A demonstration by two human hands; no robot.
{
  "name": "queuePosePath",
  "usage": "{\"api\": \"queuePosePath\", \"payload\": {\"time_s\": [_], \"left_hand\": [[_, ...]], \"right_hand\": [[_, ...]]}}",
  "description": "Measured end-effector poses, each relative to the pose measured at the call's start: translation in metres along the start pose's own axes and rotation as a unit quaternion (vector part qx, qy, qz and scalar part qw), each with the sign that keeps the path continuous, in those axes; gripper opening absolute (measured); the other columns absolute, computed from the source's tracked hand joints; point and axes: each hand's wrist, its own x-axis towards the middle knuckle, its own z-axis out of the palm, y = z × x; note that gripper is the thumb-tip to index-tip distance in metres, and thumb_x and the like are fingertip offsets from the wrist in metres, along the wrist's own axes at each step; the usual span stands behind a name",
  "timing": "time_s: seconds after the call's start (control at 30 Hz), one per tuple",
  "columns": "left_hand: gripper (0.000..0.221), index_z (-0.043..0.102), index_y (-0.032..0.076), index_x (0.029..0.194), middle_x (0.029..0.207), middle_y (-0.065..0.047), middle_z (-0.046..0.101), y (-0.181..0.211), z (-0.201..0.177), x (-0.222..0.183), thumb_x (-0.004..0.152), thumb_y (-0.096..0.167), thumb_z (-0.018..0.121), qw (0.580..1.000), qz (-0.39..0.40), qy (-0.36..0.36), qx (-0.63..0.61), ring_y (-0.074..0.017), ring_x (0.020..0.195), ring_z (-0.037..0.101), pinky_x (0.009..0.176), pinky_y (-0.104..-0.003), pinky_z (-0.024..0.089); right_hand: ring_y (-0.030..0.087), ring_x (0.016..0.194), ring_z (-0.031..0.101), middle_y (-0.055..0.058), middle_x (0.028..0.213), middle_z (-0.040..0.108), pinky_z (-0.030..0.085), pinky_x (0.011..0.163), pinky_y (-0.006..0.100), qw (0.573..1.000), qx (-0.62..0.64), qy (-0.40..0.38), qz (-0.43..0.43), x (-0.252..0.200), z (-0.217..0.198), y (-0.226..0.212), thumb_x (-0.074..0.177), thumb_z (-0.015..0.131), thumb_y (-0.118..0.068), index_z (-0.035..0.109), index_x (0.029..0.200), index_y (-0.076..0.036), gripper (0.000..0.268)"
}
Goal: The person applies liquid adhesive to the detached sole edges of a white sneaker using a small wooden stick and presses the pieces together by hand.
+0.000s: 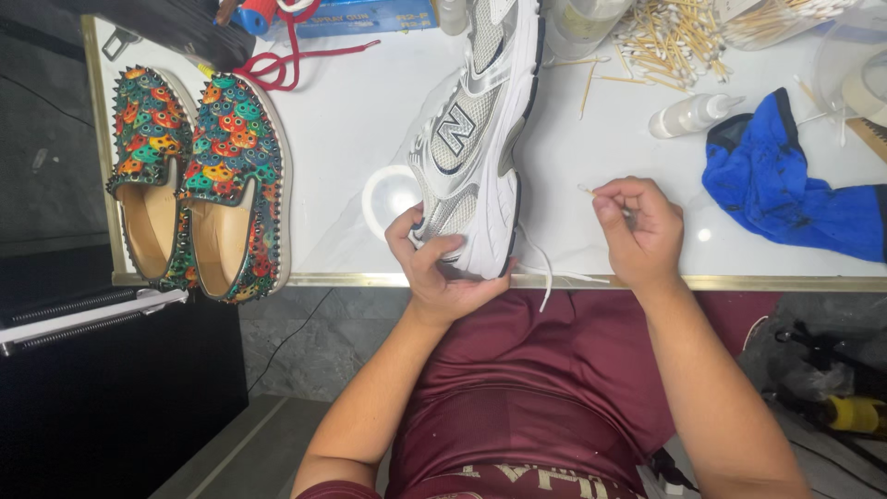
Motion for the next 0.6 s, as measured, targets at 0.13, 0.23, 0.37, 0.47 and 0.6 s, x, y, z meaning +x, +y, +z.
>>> {"api": "queuePosePath", "payload": {"time_s": [0.13, 0.23, 0.37, 0.47, 0.6], "left_hand": [[0.085, 0.044, 0.015, 0.132, 0.136, -0.019, 0.032, 0.000, 0.005, 0.007, 0.066, 0.021, 0.098, 0.991, -0.106, -0.078, 0.008, -0.0362, 0.132, 0.046, 0.107, -0.042, 0.052], [0.087, 0.044, 0.014, 0.132, 0.135, -0.020, 0.033, 0.000, 0.006, 0.011, 0.065, 0.022, 0.098, 0.988, -0.117, -0.102, 0.018, -0.0354, 0.130, 0.047, 0.104, -0.042, 0.052], [0.086, 0.043, 0.015, 0.131, 0.134, -0.018, 0.035, 0.004, 0.008, 0.015, 0.065, 0.022, 0.098, 0.990, -0.106, -0.092, 0.030, -0.0345, 0.129, 0.047, 0.104, -0.043, 0.050], [0.086, 0.043, 0.015, 0.131, 0.132, -0.018, 0.036, 0.002, 0.009, 0.018, 0.065, 0.022, 0.098, 0.990, -0.103, -0.091, 0.028, -0.0340, 0.129, 0.047, 0.105, -0.043, 0.050], [0.086, 0.043, 0.015, 0.130, 0.131, -0.017, 0.037, 0.001, 0.009, 0.020, 0.065, 0.022, 0.097, 0.990, -0.100, -0.093, 0.032, -0.0334, 0.128, 0.047, 0.105, -0.043, 0.049]], "right_hand": [[0.014, 0.073, 0.057, 0.007, 0.088, 0.066, 0.047, 0.070, 0.024, 0.997, -0.011, -0.050, -0.057, 0.006, 0.008, -0.038, 0.101, 0.069, 0.002, 0.066, 0.108, 0.001, 0.008], [0.014, 0.069, 0.056, 0.007, 0.084, 0.065, 0.045, 0.064, 0.027, 0.990, -0.045, -0.081, -0.105, 0.013, 0.015, -0.058, 0.093, 0.073, 0.003, 0.067, 0.103, 0.000, 0.012], [0.014, 0.064, 0.053, 0.006, 0.078, 0.065, 0.041, 0.059, 0.029, 0.985, -0.072, -0.103, -0.118, 0.031, 0.022, -0.063, 0.090, 0.077, 0.004, 0.069, 0.099, 0.000, 0.013], [0.014, 0.062, 0.052, 0.006, 0.078, 0.064, 0.040, 0.056, 0.028, 0.987, -0.080, -0.095, -0.104, 0.037, 0.023, -0.061, 0.090, 0.077, 0.004, 0.070, 0.100, 0.000, 0.013], [0.015, 0.057, 0.046, 0.004, 0.066, 0.055, 0.035, 0.054, 0.031, 0.982, -0.084, -0.118, -0.118, 0.037, 0.024, -0.062, 0.086, 0.079, 0.005, 0.070, 0.095, -0.001, 0.014]]}}
